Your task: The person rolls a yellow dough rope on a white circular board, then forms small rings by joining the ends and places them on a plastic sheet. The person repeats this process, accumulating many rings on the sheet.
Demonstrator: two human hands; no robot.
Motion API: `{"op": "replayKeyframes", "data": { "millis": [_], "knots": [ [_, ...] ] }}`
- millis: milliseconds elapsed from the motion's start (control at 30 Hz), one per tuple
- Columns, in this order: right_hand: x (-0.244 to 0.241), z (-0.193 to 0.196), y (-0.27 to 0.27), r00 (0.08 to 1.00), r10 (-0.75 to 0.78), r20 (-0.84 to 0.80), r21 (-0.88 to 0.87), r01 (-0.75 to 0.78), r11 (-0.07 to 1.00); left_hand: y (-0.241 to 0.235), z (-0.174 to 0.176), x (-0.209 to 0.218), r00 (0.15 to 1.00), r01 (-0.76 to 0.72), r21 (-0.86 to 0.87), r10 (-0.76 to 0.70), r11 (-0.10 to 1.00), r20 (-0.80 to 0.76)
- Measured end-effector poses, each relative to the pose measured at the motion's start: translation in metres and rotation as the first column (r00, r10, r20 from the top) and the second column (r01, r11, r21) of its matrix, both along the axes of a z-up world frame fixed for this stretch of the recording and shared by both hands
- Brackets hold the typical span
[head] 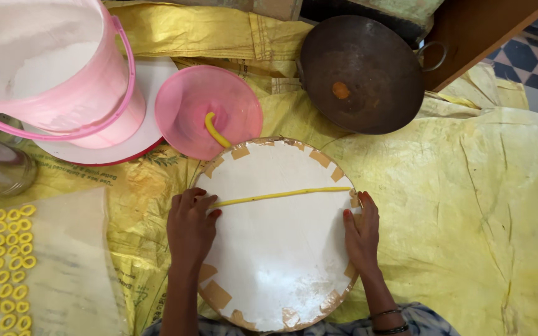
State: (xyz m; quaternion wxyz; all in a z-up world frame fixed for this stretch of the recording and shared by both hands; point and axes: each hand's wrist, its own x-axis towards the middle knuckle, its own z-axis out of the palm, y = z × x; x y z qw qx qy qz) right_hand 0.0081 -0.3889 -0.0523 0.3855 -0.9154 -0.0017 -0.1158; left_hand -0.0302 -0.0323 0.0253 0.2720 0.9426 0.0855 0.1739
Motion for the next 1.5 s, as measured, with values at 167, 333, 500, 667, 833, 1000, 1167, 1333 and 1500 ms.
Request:
{"op": "replayKeyframes", "data": {
  "millis": [167,333,500,667,833,1000,1167,1333,1500],
  "knots": [
    [0.01,0.007,-0.003,0.932,-0.082,-0.353,0.287,0.192,0.938,0.001,-0.002,0.004,1.0,0.024,0.019,-0.024,1.0,0.016],
    [0.014,0.003,-0.009,0.931,-0.048,-0.362,0.313,0.17,0.935,0.001,0.005,-0.001,0.998,0.055,-0.14,-0.058,0.989,-0.023],
    [0.017,0.0,-0.006,0.83,-0.119,-0.545,0.275,0.311,0.91,-0.001,0.014,-0.003,0.989,0.021,-0.302,-0.063,0.953,-0.131],
    [0.02,0.0,0.0,0.94,-0.09,-0.33,0.255,0.181,0.95,0.001,0.016,-0.007,0.985,0.028,-0.362,-0.087,0.932,-0.15],
    [0.021,-0.014,-0.011,0.835,-0.111,-0.538,0.339,0.335,0.879,0.004,0.008,-0.009,0.982,0.021,-0.314,-0.078,0.949,-0.171],
    [0.03,-0.053,-0.034,0.877,0.055,-0.476,0.633,0.298,0.715,0.006,-0.006,-0.007,0.983,0.005,-0.274,-0.056,0.962,-0.176],
    [0.028,-0.079,-0.039,0.906,0.027,-0.423,0.64,0.277,0.717,0.002,-0.005,-0.005,0.954,-0.102,-0.304,0.007,0.947,-0.301],
    [0.027,-0.07,-0.029,0.942,-0.028,-0.334,0.542,0.216,0.812,-0.004,0.026,0.0,0.972,0.001,-0.206,-0.049,0.979,-0.231],
    [0.023,-0.044,-0.012,0.925,-0.07,-0.373,0.362,0.215,0.907,-0.019,0.065,0.01,0.94,-0.01,-0.082,-0.019,0.997,-0.339]
  ]
}}
